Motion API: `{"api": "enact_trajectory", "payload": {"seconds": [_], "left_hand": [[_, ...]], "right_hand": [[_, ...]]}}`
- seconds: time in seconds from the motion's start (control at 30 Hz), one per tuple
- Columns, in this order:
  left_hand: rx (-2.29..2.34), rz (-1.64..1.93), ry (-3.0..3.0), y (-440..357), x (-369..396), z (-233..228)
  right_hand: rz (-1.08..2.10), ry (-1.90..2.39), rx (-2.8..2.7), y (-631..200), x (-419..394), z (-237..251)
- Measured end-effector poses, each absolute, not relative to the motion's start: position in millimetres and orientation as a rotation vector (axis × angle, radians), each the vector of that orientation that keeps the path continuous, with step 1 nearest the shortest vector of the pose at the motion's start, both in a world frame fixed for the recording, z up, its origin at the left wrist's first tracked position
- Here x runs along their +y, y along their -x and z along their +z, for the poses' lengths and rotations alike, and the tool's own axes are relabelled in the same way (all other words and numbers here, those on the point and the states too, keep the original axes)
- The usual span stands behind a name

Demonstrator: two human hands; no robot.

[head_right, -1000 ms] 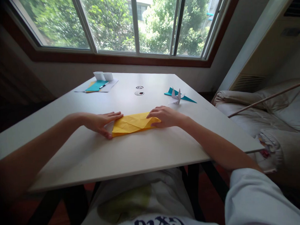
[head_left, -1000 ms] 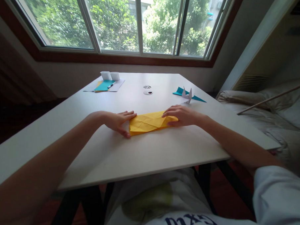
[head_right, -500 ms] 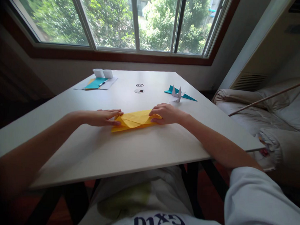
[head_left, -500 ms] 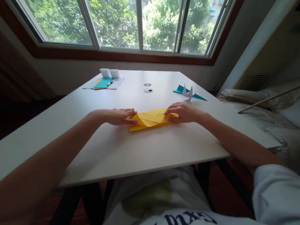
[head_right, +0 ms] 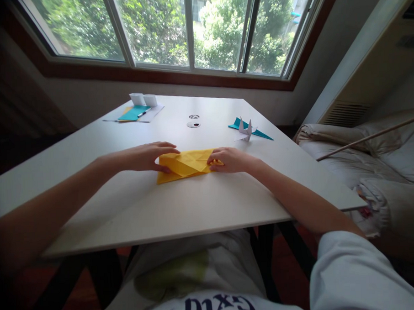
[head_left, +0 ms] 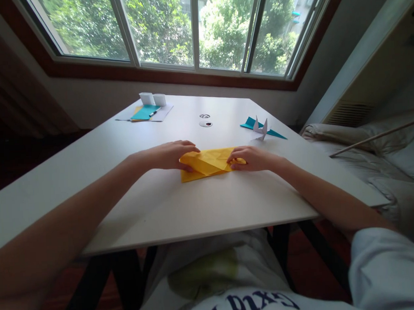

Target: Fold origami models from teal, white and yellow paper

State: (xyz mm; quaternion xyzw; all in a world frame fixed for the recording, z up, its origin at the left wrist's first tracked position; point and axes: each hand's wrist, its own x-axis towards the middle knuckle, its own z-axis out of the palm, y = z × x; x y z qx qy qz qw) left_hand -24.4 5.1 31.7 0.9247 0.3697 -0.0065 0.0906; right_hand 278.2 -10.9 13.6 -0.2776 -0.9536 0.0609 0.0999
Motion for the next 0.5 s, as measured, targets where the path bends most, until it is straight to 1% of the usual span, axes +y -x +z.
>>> {"api": "enact_trajectory", "payload": {"seconds": [0.1, 0.2, 0.33, 0.5], "left_hand": [[1.004, 0.097, -2.75, 19.6, 4.4, 31.1], [0.923, 0.19, -2.708, 17.0, 4.6, 29.8], [0.934, 0.349, -2.647, 18.0, 5.0, 30.8], [0.965, 0.746, -2.399, 19.1, 8.6, 31.7]], "right_hand": [[0.151, 0.84, -2.819, -277.3, -11.8, 14.7], [0.05, 0.87, -2.838, -275.5, -13.8, 15.9], [-0.049, 0.879, -2.841, -274.0, -15.8, 15.5], [-0.177, 0.932, -2.733, -276.2, -14.2, 14.3]]}}
